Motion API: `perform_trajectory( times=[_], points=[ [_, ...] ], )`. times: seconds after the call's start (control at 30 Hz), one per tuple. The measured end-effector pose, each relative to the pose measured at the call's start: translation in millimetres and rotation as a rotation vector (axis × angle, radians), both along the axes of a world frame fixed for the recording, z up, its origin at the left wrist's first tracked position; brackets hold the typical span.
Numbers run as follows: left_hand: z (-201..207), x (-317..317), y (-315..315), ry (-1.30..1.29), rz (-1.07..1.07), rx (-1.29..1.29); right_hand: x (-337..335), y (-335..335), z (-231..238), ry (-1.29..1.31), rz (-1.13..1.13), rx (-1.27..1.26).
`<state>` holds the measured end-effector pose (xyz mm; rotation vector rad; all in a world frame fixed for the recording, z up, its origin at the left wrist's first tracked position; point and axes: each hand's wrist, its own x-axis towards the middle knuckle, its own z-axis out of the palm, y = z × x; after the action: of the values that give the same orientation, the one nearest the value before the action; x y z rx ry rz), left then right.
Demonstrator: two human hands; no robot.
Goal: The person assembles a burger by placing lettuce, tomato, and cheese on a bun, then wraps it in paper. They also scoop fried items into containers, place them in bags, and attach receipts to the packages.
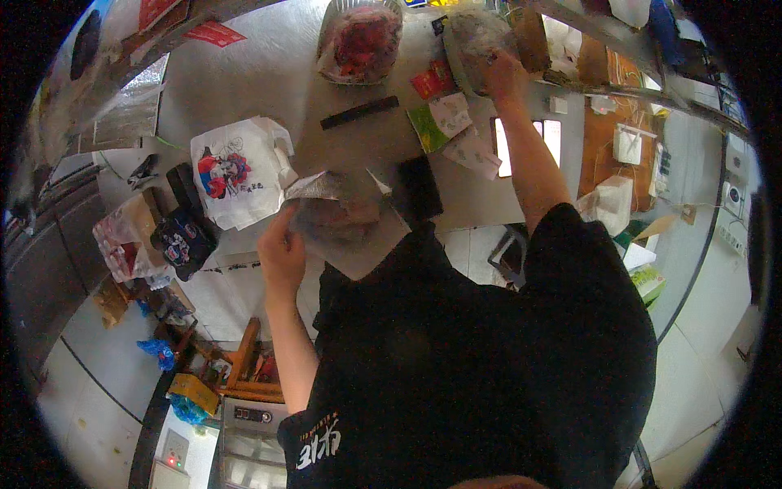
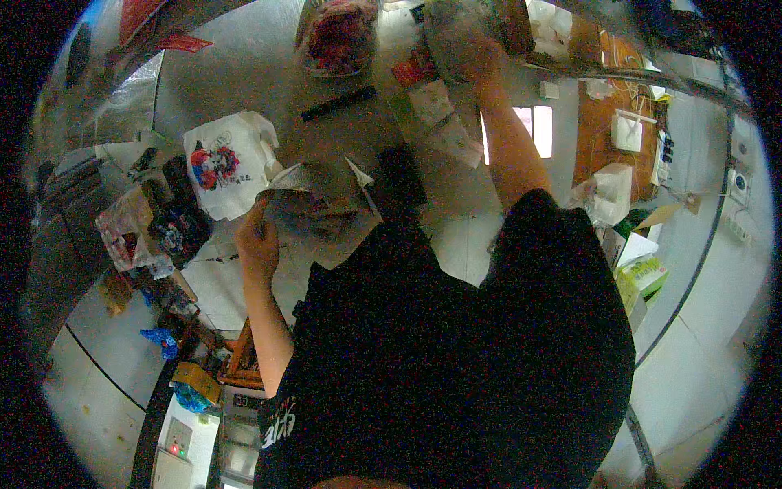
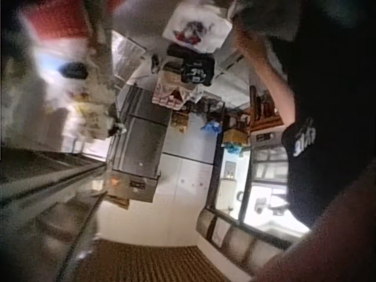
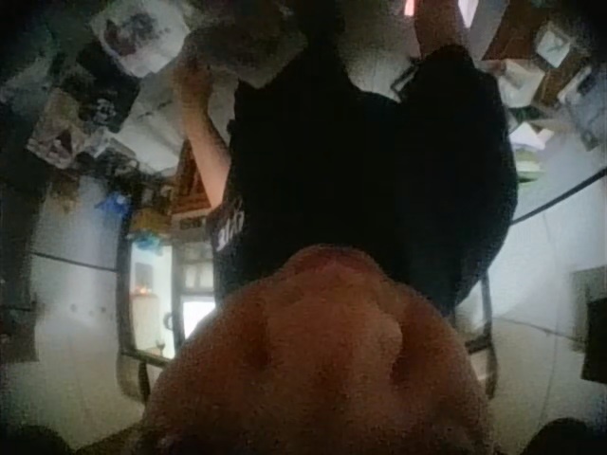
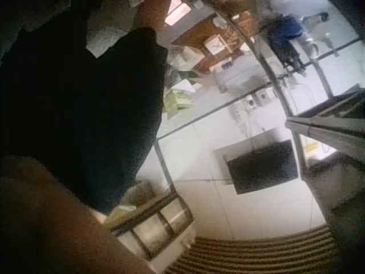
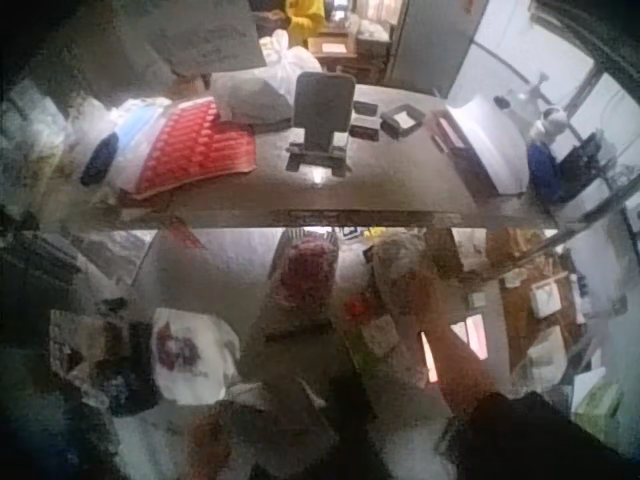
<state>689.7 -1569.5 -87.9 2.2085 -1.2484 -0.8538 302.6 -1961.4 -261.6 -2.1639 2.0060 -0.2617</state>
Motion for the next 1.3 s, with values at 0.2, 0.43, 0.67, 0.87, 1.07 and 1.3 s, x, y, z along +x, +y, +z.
perform_trajectory(
  times=[0.2,0.43,0.67,0.87,1.07,1.3],
  points=[
    [-1.6,-0.5,-1.3,0.031,-0.031,-0.136,13.1,-3.5,-3.4,-0.449,0.013,-0.129],
    [7.5,-1.5,-0.8,0.148,0.049,0.047,-22.6,-30.0,-42.4,0.123,0.310,-0.030],
    [2.0,-2.0,2.3,0.063,0.003,0.104,-5.2,-32.9,-53.2,-0.154,0.227,0.234],
    [3.4,-0.9,0.4,0.066,-0.035,-0.056,-12.8,-26.9,-28.9,-0.151,0.282,0.224],
    [6.6,6.7,-0.4,0.132,-0.060,0.020,-63.8,20.6,78.3,-0.953,0.040,0.484],
    [12.8,22.5,-14.4,0.217,-0.200,-0.026,104.6,218.2,201.2,-0.584,0.715,0.763]
  ],
)
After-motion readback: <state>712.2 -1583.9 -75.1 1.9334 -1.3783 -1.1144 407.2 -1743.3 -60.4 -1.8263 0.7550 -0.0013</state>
